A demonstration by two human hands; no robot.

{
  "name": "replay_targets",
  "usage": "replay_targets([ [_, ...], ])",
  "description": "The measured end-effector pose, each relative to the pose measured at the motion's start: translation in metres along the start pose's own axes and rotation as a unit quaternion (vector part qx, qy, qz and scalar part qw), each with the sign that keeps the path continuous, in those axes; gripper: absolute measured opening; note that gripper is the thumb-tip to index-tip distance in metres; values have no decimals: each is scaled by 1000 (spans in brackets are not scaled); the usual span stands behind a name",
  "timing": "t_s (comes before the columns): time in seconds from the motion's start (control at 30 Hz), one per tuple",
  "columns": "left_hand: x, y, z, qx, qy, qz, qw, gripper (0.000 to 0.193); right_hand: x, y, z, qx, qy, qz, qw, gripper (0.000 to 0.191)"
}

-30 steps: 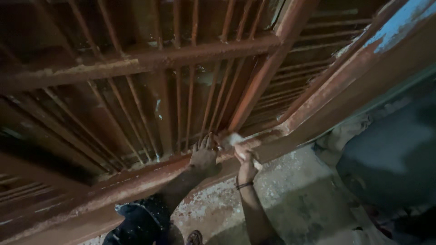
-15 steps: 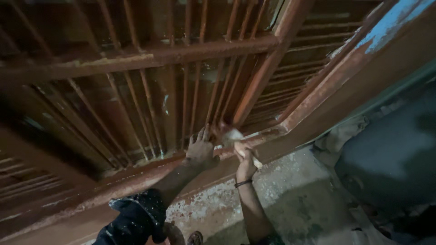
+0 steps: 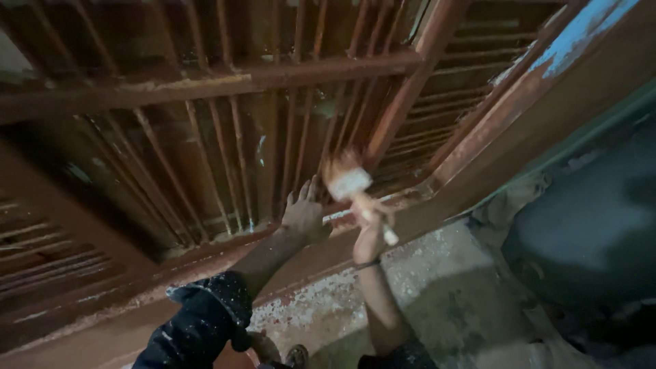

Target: The person paints a reddish-brown metal gate using a paintbrush, applying paint to the frame and vertical bars. They dip the brush into a paint container to reload paint and continue painting different sections of the gate.

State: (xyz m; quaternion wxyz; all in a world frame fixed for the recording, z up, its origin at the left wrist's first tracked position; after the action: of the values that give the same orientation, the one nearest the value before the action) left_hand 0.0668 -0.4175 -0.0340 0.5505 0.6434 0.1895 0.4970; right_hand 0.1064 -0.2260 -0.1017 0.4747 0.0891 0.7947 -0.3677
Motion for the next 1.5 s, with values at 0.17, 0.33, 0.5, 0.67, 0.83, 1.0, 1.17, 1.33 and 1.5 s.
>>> replay_targets([
  [0.17, -3, 1, 7, -30, 7, -3, 1000, 64, 19, 4, -1, 4, -101, 26, 994, 25],
  [0.33, -3, 10, 2, 30, -21, 15, 999, 73, -89, -47, -39, -76, 158, -39, 984, 20],
  [0.5, -12, 12, 5, 21, 8, 4, 1000, 74, -31, -25, -18, -28, 51, -10, 998, 26],
  [0.67, -5, 9, 18, 32, -31, 42, 998, 70, 24, 1, 8, 28, -62, 77, 995, 26],
  [0.83, -4, 13, 15, 25, -25, 42, 999, 82, -69, -40, -43, -15, 120, -34, 992, 23],
  [1.0, -8, 9, 21, -28, 7, -15, 999, 54, -63, -33, -30, -10, 105, -32, 994, 23],
  [1.17, -5, 20, 24, 24, -19, 14, 999, 74, 36, 7, 20, 76, -87, 76, 990, 19],
  [1.33, -2, 24, 16, -7, -18, 7, 1000, 87, -31, -38, -36, -19, 42, -50, 998, 24],
  [1.5, -1, 36, 17, 7, -14, 1, 1000, 76, -77, -47, -49, -27, 109, -43, 993, 25],
])
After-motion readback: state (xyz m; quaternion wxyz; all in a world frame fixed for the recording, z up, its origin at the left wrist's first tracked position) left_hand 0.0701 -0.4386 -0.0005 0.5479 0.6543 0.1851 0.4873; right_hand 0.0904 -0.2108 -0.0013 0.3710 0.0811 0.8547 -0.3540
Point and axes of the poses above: each hand's wrist, its own z-axis away from the middle knuckle, its own y-axis out of the back of the hand, x = y × z, the point moved 9 cm from there along -z, towards the middle knuckle, and after that the axes turned 11 degrees about z, right-handed, at the moved point
